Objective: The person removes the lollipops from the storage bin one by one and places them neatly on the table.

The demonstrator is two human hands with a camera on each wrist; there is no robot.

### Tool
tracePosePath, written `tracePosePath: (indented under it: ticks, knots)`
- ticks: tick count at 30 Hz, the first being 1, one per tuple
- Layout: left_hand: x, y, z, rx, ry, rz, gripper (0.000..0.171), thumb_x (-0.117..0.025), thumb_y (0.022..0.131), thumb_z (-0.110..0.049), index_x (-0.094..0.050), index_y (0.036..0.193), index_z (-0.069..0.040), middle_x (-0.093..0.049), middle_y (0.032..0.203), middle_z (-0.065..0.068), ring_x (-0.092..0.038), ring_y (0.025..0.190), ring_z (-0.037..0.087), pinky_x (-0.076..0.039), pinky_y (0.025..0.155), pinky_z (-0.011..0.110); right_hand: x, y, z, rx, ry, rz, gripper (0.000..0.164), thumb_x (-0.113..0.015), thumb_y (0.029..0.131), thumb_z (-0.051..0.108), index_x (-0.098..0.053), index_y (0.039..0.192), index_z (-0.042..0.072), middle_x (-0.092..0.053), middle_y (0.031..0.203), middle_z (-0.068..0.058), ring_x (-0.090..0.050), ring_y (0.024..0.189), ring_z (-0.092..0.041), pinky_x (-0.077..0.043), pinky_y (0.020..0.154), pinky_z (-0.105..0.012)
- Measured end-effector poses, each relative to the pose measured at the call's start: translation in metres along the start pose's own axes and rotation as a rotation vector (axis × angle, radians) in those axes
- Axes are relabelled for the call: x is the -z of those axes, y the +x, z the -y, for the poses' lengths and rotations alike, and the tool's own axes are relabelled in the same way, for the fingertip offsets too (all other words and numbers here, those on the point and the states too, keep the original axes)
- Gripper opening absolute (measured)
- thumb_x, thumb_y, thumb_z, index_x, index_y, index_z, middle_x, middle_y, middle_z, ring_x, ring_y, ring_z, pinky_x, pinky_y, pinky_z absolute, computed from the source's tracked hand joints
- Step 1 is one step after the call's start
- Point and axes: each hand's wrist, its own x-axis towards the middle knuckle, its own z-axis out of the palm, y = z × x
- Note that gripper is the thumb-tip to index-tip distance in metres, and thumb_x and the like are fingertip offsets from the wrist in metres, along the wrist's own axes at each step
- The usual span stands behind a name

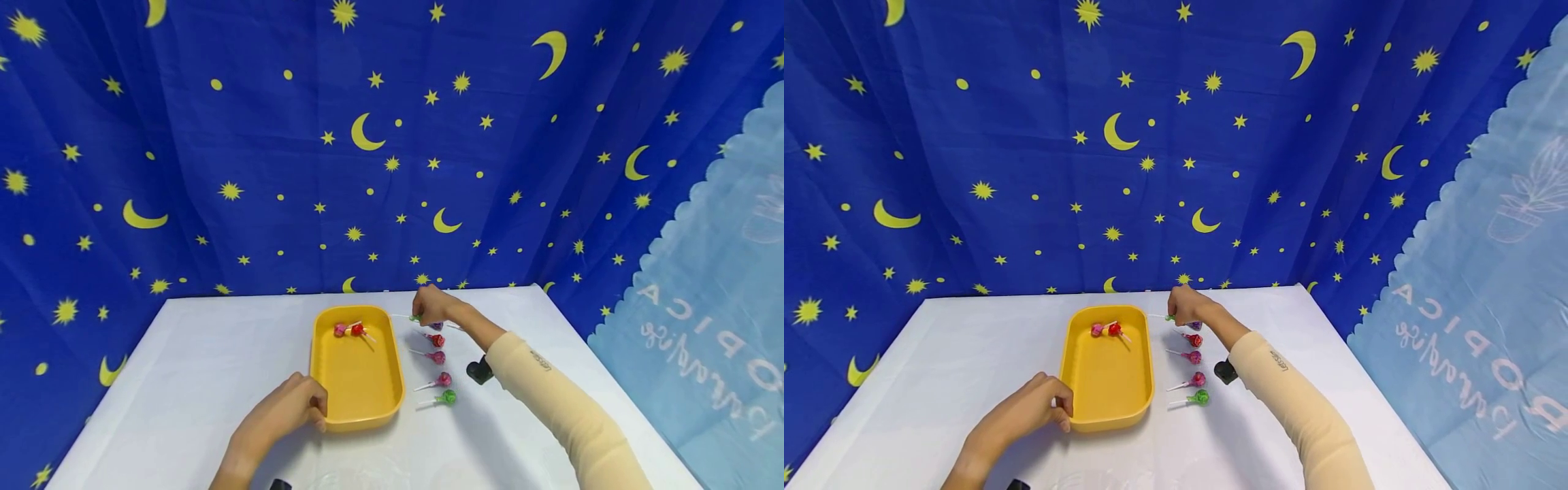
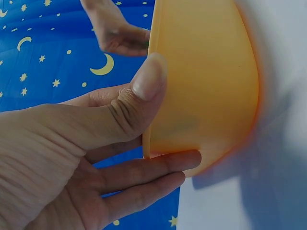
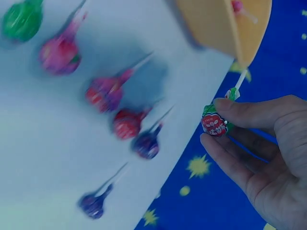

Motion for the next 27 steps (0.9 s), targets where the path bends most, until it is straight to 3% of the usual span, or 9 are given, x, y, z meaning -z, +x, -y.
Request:
tracePosePath:
  ticks: [10, 19, 27]
  knots:
    - [0.000, 0.000, 0.000, 0.001, 0.010, -0.011, 0.020, -0.082, 0.073, -0.023, -0.065, 0.063, -0.029, -0.055, 0.062, -0.022, -0.043, 0.064, 0.000, -0.039, 0.064, 0.023, -0.009, -0.018, -0.040, -0.125, -0.047, 0.030, 0.022, -0.077, 0.069, -0.006, -0.076, 0.089, 0.002, -0.073, 0.082, -0.006, -0.062, 0.074, -0.012, -0.054, 0.071, -0.028]
    - [0.001, -0.001, 0.001, -0.025, -0.027, -0.003, 0.019, -0.082, 0.072, -0.022, -0.066, 0.063, -0.026, -0.057, 0.061, -0.021, -0.043, 0.061, -0.001, -0.040, 0.061, 0.021, -0.021, -0.031, -0.053, -0.179, -0.017, 0.060, 0.019, -0.076, 0.074, -0.006, -0.076, 0.091, 0.002, -0.072, 0.084, -0.007, -0.060, 0.072, -0.012, -0.056, 0.071, -0.030]
    - [0.001, -0.001, 0.000, -0.023, -0.034, -0.007, 0.019, -0.082, 0.072, -0.022, -0.066, 0.063, -0.025, -0.058, 0.062, -0.020, -0.044, 0.060, -0.002, -0.041, 0.059, 0.021, -0.025, -0.035, -0.061, -0.210, 0.001, 0.045, 0.020, -0.075, 0.070, -0.008, -0.075, 0.087, 0.003, -0.070, 0.076, -0.004, -0.061, 0.067, -0.011, -0.054, 0.065, -0.027]
